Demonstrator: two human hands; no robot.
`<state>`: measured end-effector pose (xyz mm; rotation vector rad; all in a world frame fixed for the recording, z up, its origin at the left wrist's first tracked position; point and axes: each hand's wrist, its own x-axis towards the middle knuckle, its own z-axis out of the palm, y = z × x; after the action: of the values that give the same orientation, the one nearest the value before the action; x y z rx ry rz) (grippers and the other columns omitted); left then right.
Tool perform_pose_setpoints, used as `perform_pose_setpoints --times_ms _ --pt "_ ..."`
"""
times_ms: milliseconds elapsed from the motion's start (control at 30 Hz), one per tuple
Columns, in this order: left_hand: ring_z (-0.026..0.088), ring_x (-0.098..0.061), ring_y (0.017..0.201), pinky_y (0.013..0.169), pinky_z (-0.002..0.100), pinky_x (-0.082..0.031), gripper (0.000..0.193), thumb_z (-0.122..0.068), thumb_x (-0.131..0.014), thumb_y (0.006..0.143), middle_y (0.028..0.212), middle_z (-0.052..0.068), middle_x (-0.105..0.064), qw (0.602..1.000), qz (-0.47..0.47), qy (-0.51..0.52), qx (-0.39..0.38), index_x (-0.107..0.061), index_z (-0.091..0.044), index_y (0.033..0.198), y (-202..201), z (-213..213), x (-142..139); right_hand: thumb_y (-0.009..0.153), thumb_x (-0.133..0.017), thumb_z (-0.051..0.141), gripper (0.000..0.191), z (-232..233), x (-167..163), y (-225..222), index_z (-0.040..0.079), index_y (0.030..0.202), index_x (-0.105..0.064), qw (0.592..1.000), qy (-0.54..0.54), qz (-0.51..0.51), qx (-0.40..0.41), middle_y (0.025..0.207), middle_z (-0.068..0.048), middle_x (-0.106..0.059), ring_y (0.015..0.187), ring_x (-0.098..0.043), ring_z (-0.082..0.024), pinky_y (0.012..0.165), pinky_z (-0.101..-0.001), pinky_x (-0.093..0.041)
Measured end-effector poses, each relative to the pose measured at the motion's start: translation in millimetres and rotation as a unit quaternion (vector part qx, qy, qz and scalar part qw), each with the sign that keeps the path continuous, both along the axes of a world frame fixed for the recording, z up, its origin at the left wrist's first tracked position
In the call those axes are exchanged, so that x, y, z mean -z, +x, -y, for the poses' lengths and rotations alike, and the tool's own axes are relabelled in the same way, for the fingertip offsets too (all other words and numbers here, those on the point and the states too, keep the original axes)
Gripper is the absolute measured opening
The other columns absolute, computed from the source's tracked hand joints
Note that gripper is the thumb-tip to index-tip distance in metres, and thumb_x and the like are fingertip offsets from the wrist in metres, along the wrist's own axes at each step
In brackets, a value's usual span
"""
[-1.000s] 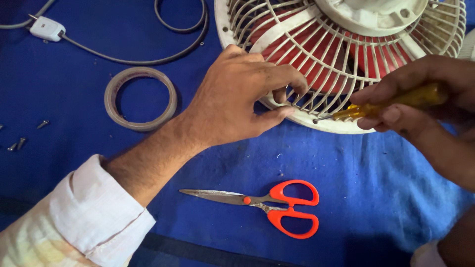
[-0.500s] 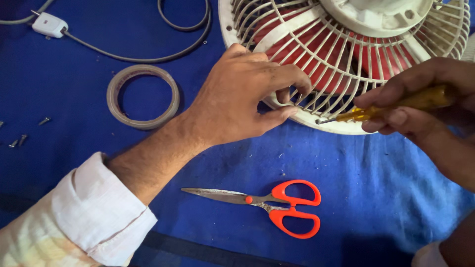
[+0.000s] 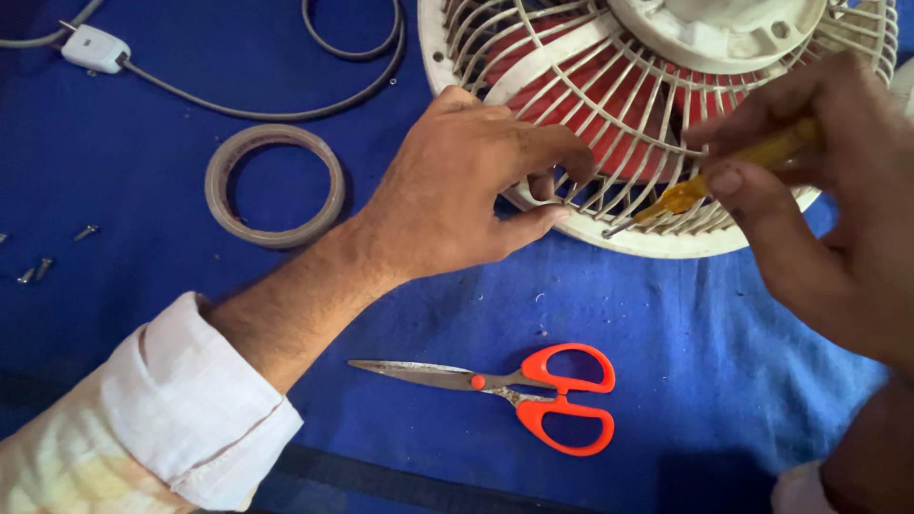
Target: The person services a table fan on a bed. They remove the front grille ring, wipe the fan blades and motor housing with a white cloth, reposition the grille, and then use a screwdriver to tighten the screws around the grille rim, working screw by screw until the clip ends.
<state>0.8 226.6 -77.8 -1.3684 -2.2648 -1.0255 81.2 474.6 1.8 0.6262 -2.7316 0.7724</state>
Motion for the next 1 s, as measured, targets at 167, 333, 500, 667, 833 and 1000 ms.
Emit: perform_pose_setpoints --times_ms 167,333,500,667,833,1000 --pt "0.009 -0.068 0.086 0.084 0.037 -0.041 0.031 -0.020 -0.078 0.086 0.088 -0.012 -0.071 1.000 0.006 -0.006 0.004 -0.070 -0.021 0.115 0 0 -3 0.100 -0.049 -0.002 0.024 4 -4 4 -0.006 0.122 -0.039 0.995 -0.078 0.059 -0.031 0.117 -0.022 -0.064 0.120 -0.068 -0.027 0.100 -0.0366 -0.060" --pt "0.009 -0.067 0.086 0.085 0.037 -0.041 0.029 -0.020 -0.077 0.086 0.087 -0.013 -0.071 1.000 0.003 -0.009 -0.002 -0.069 -0.022 0.113 1 0 -3 0.101 -0.052 -0.004 0.024 6 -3 4 -0.005 0.122 -0.040 0.995 -0.077 0.066 -0.014 0.112 -0.020 -0.067 0.115 -0.071 -0.026 0.102 -0.0365 -0.059" --pt "0.012 -0.064 0.087 0.086 0.038 -0.041 0.029 -0.023 -0.079 0.085 0.086 -0.012 -0.070 1.000 -0.001 -0.006 -0.006 -0.068 -0.022 0.112 2 1 -1 0.103 -0.053 0.000 0.028 -17 17 4 -0.003 0.128 -0.041 0.989 -0.125 0.079 0.020 0.116 -0.017 -0.068 0.114 -0.071 -0.023 0.102 -0.0344 -0.059" --pt "0.011 -0.064 0.088 0.086 0.037 -0.040 0.029 -0.023 -0.079 0.086 0.086 -0.013 -0.070 1.000 0.004 0.004 -0.003 -0.069 -0.023 0.113 2 1 1 0.102 -0.052 0.007 0.027 -49 54 -15 0.002 0.128 -0.050 0.965 -0.196 0.161 0.062 0.120 -0.014 -0.068 0.113 -0.067 -0.020 0.102 -0.0335 -0.055" --pt "0.011 -0.064 0.089 0.086 0.037 -0.040 0.029 -0.022 -0.079 0.087 0.086 -0.013 -0.071 1.000 -0.001 0.007 -0.001 -0.068 -0.023 0.113 1 1 2 0.105 -0.051 0.008 0.021 -45 47 -10 -0.001 0.125 -0.051 0.983 -0.135 0.117 0.038 0.116 -0.011 -0.069 0.113 -0.069 -0.019 0.102 -0.0319 -0.056" --pt "0.010 -0.066 0.088 0.085 0.037 -0.040 0.028 -0.022 -0.079 0.086 0.085 -0.013 -0.070 1.000 0.002 0.004 0.003 -0.067 -0.023 0.111 1 1 1 0.106 -0.057 0.004 0.021 -15 17 5 -0.005 0.122 -0.047 0.998 -0.045 0.041 0.032 0.108 -0.017 -0.070 0.107 -0.073 -0.023 0.097 -0.0334 -0.060"
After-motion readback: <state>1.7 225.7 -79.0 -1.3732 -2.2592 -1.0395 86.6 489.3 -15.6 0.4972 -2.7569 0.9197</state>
